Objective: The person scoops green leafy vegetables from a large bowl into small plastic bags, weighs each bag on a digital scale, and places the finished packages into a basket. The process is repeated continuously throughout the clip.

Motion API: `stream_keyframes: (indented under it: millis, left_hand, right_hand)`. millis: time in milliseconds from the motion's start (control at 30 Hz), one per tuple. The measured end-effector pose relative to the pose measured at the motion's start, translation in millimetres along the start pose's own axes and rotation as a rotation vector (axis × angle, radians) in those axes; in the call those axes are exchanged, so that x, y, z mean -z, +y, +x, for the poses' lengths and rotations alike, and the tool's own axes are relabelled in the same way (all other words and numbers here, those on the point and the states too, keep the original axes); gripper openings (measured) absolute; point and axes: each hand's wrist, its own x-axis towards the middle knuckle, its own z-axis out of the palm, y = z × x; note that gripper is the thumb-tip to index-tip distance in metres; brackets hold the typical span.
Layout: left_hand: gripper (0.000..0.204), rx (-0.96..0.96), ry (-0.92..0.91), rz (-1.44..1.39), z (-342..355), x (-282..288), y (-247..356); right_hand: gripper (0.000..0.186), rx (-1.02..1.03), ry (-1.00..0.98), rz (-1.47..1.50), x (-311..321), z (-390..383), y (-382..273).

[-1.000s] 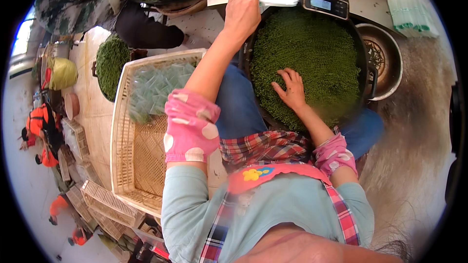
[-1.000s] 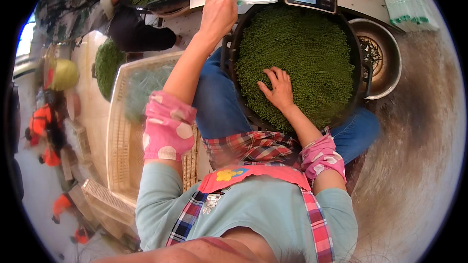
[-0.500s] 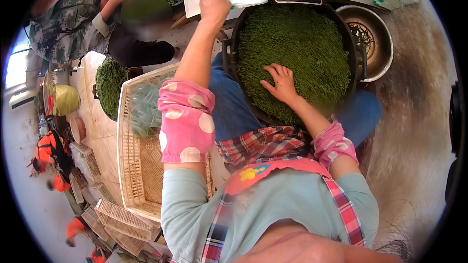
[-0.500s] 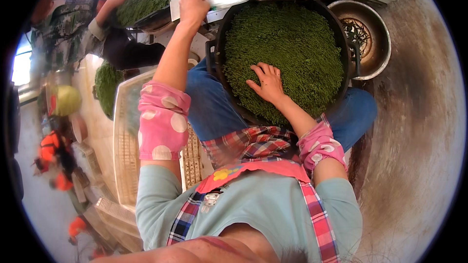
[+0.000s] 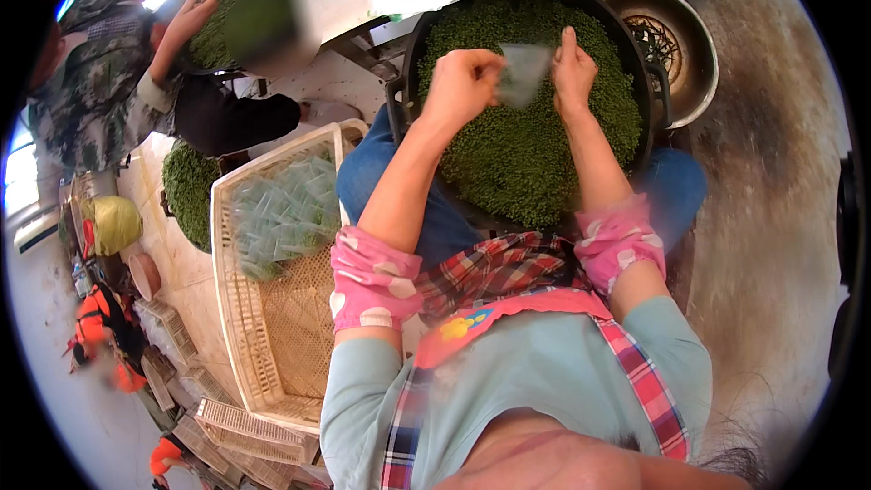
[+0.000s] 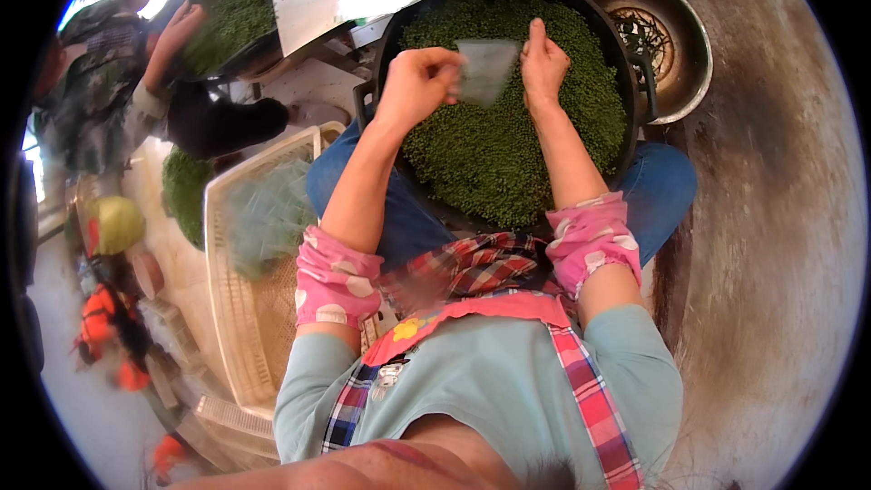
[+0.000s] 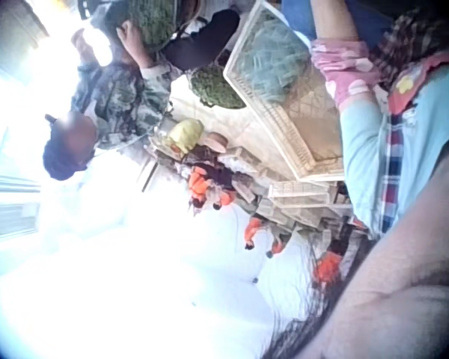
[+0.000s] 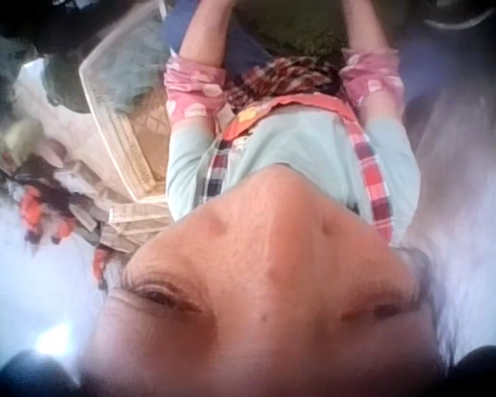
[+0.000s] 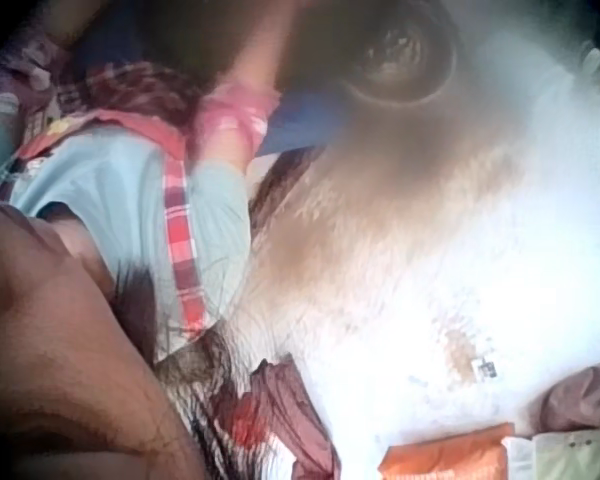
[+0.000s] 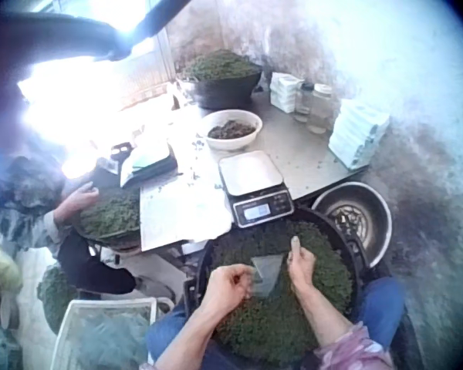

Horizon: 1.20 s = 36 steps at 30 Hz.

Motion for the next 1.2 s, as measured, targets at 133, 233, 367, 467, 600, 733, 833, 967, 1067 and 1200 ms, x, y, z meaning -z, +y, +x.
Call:
stream_keyframes:
  millis: [133,233,367,467,600,733,833,967,1067,1200]
  left_hand:
    - [0.016,0.028,0.054,0.133,3,17,-2]
    - [0.012,0.012,0.120,0.087,1,21,2]
    - [0.013,0.001,0.288,-0.021,6,32,1]
    - [0.018,-0.071,0.269,0.046,5,37,2]
    - [0.019,-0.086,0.251,0.144,6,31,5]
    - [0.015,-0.100,0.268,0.310,7,24,9]
    - [0.013,-0.149,0.263,0.313,14,18,-4]
    - [0.039,-0.243,0.219,0.427,23,11,-20]
    - [0.044,-0.246,0.193,0.444,24,1,-10]
    - [0.040,-0.284,0.175,0.460,33,-9,-15]
  right_hand:
    - [0.038,0.588,-0.093,-0.417,-10,57,42]
    - [0.083,0.697,-0.153,-1.012,-66,86,43]
    - [0.075,0.738,-0.393,-1.105,-81,81,55]
    - [0.039,1.031,-0.572,-0.938,-38,2,56]
    - [0.041,0.874,-0.805,-0.913,36,-74,62]
    - [0.051,0.975,-0.498,-0.976,30,-82,36]
    - [0.057,0.944,-0.569,-1.018,10,-89,62]
    - [0.055,0.889,-0.905,-1.021,37,-89,58]
    - [0.048,0.878,-0.596,-0.926,51,-62,50]
    - [0.034,0.224,-0.405,-0.300,58,-39,46]
